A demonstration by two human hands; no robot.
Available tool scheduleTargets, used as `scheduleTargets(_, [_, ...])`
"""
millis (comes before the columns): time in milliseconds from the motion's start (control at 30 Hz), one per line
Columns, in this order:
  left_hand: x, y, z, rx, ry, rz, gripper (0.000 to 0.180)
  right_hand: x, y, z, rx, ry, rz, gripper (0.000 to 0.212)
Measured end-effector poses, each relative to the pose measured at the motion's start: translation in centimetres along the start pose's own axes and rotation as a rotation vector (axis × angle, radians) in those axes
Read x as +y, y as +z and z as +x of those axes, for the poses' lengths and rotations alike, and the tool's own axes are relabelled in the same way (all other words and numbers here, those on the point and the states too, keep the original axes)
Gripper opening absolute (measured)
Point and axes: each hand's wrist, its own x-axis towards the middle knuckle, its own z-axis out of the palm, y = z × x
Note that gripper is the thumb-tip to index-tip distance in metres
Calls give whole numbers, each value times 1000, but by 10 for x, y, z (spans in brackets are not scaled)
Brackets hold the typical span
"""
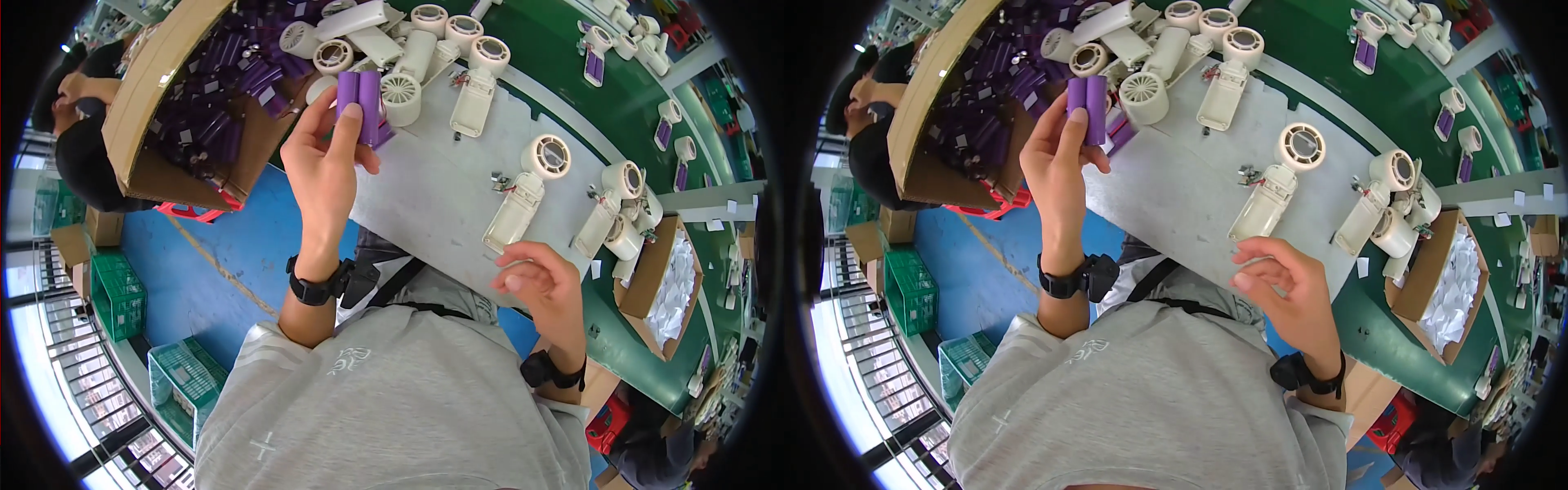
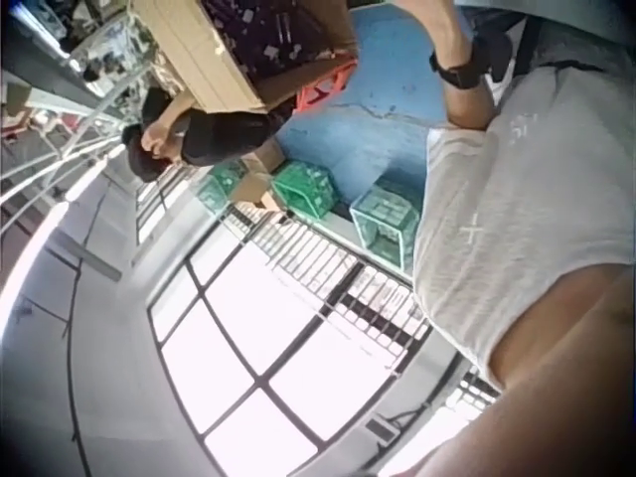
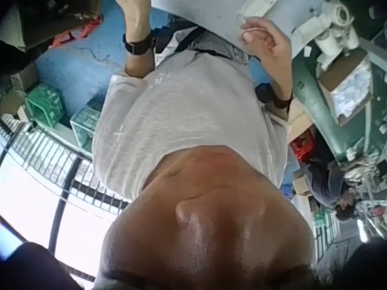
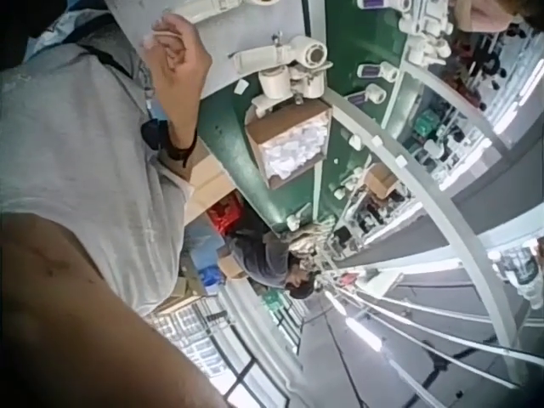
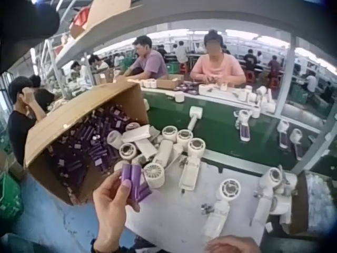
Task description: Assembling handheld fans by connecting internal circuit boards and installing batteries into the housings.
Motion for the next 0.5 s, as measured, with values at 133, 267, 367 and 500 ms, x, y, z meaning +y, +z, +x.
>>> scheduleTargets(133, [-11, -11, 8, 99, -10, -75, 35, 2, -4, 5, -14, -27, -48, 25])
scheduleTargets(267, [-30, -45, 20, 235, -8, -74, 34, 5, -10, 3, -6, 18, -88, 23])
scheduleTargets(367, [-38, -59, 24, 278, -32, -43, 34, 7, -11, 7, 13, 35, -96, 23])
scheduleTargets(500, [-35, -70, 19, 154, 5, 32, 33, 8, -12, 12, 9, 59, -121, 22])
